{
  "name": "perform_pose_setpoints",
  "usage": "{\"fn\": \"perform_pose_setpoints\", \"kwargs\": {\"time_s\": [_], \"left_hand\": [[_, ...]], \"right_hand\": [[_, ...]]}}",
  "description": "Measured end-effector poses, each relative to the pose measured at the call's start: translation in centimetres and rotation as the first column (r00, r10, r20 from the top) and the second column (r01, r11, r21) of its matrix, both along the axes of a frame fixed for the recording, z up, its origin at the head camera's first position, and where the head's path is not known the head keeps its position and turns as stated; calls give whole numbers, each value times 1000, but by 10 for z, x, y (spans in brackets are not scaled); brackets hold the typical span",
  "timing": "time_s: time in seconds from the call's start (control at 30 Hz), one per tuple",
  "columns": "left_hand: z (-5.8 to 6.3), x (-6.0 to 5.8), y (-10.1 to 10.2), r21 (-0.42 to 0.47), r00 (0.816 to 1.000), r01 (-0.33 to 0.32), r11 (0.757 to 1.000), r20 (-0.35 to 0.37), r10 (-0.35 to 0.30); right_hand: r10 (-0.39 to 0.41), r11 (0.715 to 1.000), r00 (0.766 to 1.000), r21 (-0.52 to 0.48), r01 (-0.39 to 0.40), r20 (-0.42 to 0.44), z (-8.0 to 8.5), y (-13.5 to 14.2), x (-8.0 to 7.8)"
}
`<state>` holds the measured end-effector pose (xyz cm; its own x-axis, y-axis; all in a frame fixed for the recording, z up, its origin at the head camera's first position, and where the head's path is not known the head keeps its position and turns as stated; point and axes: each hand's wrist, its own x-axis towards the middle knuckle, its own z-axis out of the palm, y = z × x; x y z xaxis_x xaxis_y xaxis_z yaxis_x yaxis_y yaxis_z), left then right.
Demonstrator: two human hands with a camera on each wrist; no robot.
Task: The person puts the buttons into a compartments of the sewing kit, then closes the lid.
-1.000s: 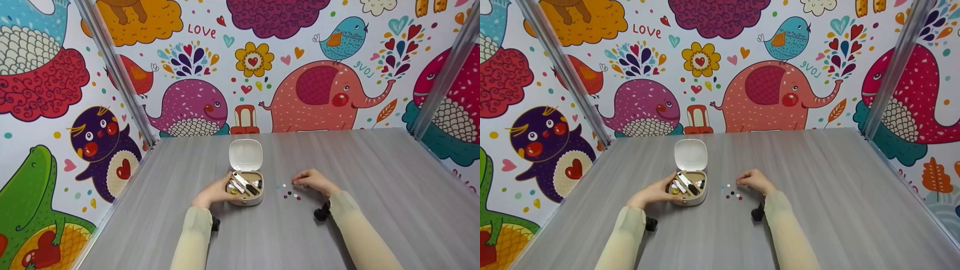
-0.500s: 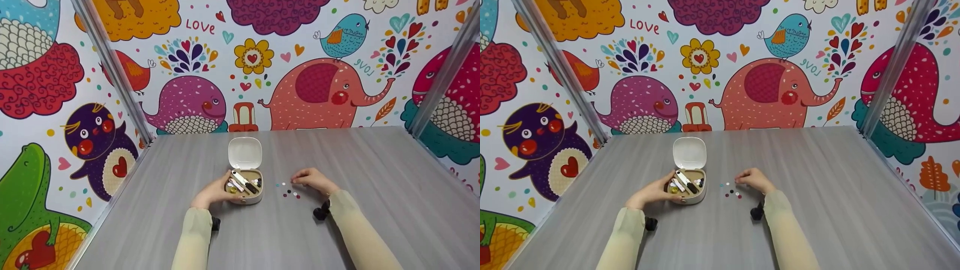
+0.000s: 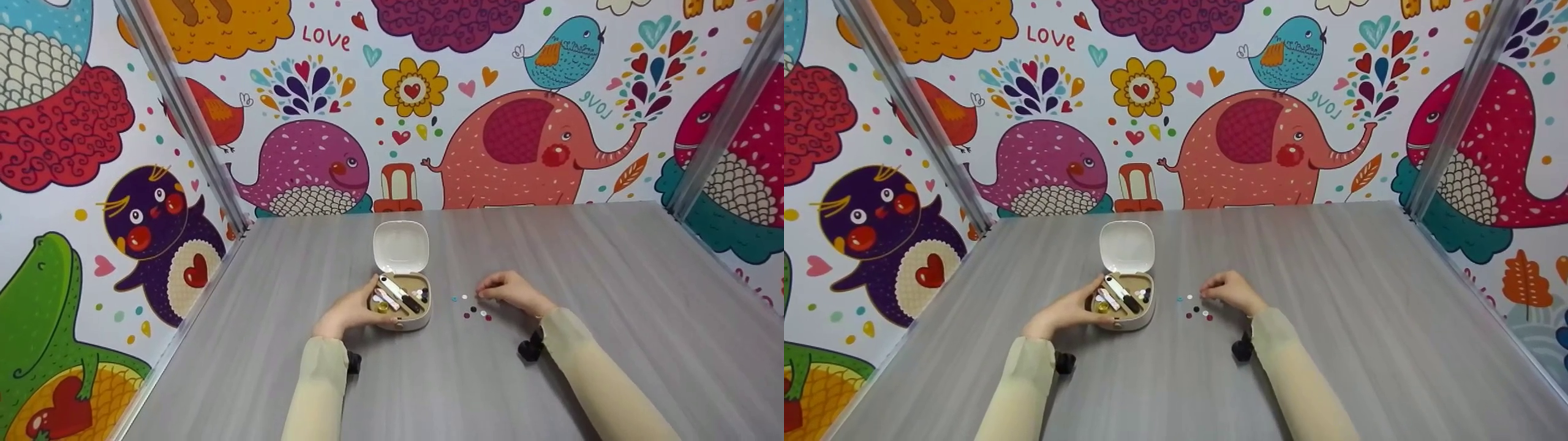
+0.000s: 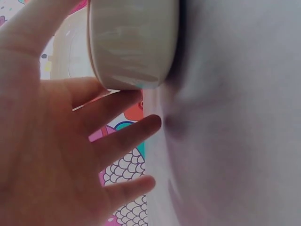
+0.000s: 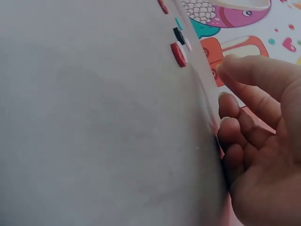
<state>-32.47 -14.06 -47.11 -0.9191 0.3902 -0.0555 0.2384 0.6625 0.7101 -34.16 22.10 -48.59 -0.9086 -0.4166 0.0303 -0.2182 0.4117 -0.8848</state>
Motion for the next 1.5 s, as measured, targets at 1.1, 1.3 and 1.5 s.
{"fn": "perform_pose_setpoints", "kwargs": {"time_s": [1.1, 1.3, 1.5], "left_hand": [[1, -3, 0, -53, 999, 3, 999, -44, -5], [-1, -1, 1, -24, 999, 2, 1000, -45, -3], [-1, -2, 2, -32, 999, 12, 999, -48, -14]], "right_hand": [[96, 987, 995, 128, -92, -30, -12, -10, -12], [76, 983, 996, 170, -68, -40, -11, -9, -11], [61, 981, 996, 187, -48, -63, -7, -4, -12]]}}
